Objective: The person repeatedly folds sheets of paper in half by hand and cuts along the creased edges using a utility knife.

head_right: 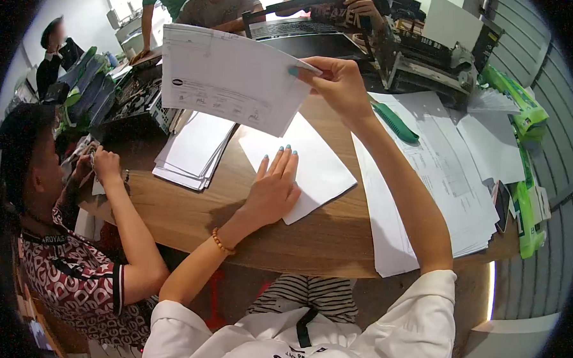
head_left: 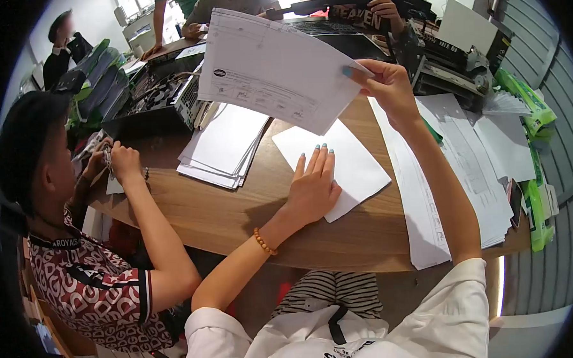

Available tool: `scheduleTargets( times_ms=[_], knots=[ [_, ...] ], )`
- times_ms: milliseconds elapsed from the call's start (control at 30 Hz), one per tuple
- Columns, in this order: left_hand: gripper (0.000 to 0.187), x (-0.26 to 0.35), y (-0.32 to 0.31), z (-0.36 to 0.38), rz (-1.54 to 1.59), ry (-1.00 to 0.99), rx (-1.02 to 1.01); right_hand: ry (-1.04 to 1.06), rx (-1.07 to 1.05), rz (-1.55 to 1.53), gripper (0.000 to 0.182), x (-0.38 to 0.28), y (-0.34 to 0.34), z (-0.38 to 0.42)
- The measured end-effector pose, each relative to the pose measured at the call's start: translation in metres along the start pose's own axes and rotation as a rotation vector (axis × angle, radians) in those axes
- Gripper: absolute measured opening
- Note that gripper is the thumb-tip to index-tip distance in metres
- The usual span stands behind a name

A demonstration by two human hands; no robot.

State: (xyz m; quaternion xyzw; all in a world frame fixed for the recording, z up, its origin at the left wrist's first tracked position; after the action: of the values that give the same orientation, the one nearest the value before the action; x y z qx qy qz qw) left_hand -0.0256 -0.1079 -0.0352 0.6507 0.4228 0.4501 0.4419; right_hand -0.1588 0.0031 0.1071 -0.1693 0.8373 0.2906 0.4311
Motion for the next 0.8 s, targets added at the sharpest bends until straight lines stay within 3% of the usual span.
scheduleTargets(
  times_ms=[167,233,300,367,433,500,567,667,700,733,800],
  knots=[
    [0.069,-0.008,0.020,-0.006,0.219,0.106,-0.036,-0.149,0.069,-0.451,0.028,0.003,0.012,0.028],
    [0.071,-0.017,0.030,-0.006,0.336,0.091,0.039,-0.163,0.063,-0.519,0.028,0.010,0.022,0.040],
    [0.067,-0.016,0.053,-0.004,1.366,-0.116,0.075,-0.229,0.064,-0.652,0.026,0.016,0.027,0.053],
    [0.066,-0.029,0.054,-0.004,1.861,-0.388,0.000,-0.264,0.100,-0.628,0.024,0.017,0.024,0.066],
    [0.057,-0.014,0.065,-0.009,1.924,-0.488,0.037,-0.295,0.088,-0.577,0.026,0.020,0.019,0.078],
    [0.045,-0.006,0.073,-0.010,1.726,0.085,0.292,-0.350,0.058,-0.612,0.029,0.027,0.008,0.088],
    [0.039,-0.016,0.064,-0.018,1.676,0.179,0.289,-0.438,-0.088,-0.564,0.036,0.044,0.025,0.091],
    [0.032,-0.042,0.049,-0.016,1.540,0.313,0.231,-0.185,0.331,0.890,0.044,0.089,0.085,0.088],
    [0.031,-0.046,0.046,-0.015,1.456,0.355,0.160,-0.105,0.422,1.121,0.041,0.109,0.100,0.093],
    [0.031,-0.044,0.049,-0.011,1.331,0.435,0.131,-0.174,0.347,1.166,0.041,0.125,0.108,0.100],
    [0.033,-0.051,0.040,-0.008,1.223,0.376,0.151,-0.250,0.272,1.197,0.040,0.134,0.115,0.106]
  ],
)
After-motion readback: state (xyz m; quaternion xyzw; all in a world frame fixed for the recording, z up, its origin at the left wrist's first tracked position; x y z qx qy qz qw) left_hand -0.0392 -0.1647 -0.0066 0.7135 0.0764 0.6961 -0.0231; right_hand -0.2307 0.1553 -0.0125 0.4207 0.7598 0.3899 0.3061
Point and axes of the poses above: each hand's wrist, its own z-axis away from the middle knuckle, its own y-axis out of the back of the hand, x = y × z, the point moved 2 cm from there along -z, towards the middle knuckle, and after that the axes turned 8 degrees about -x, right-handed, at the moved point
